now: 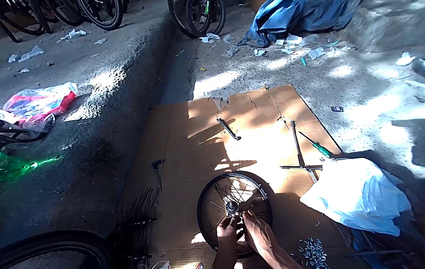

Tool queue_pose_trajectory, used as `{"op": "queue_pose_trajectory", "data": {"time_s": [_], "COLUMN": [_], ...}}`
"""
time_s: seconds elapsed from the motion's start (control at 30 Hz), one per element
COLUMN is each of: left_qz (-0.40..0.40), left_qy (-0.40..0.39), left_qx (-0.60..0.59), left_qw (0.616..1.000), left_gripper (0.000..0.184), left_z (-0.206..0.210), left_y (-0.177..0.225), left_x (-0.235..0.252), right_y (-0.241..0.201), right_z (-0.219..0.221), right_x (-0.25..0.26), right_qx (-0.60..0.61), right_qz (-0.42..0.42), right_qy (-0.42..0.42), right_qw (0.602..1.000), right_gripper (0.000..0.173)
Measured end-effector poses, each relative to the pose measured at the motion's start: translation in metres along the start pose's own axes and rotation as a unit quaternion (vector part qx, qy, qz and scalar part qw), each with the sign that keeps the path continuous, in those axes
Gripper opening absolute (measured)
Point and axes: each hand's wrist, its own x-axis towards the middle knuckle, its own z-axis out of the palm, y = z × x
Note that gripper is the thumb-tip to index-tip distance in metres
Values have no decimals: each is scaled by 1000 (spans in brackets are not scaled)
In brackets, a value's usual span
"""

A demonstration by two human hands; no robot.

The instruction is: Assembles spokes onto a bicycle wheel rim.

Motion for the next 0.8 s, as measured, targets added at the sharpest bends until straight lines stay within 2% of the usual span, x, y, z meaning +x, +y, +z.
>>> {"op": "queue_pose_trajectory", "data": {"time_s": [0.13,0.3,0.37,0.5,0.6,0.73,0.8], "left_qz": [-20,36,30,-16,-45,-68,-67], "left_qy": [1,14,12,-56,-63,-101,-114], "left_qx": [-13,17,6,-87,-133,-165,-177], "left_qw": [1000,999,999,995,988,979,975], "left_gripper": [25,20,20,20,11,12,12], "left_z": [8,9,7,-5,-10,-15,-17], "left_y": [6,-3,-4,-5,-9,-12,-13], "left_x": [2,11,13,12,13,15,16], "right_y": [4,11,13,18,18,20,31], "right_z": [-2,-13,-19,-25,-25,-23,-14], "right_x": [-4,-6,-5,1,3,-5,-10], "right_qx": [4,15,14,24,19,44,95], "right_qz": [-6,-22,-30,-28,-38,-55,-37], "right_qy": [-14,-38,-40,-35,-31,-44,11], "right_qw": [1000,999,999,999,999,997,995], "right_gripper": [40,50,53,45,46,47,43]}}
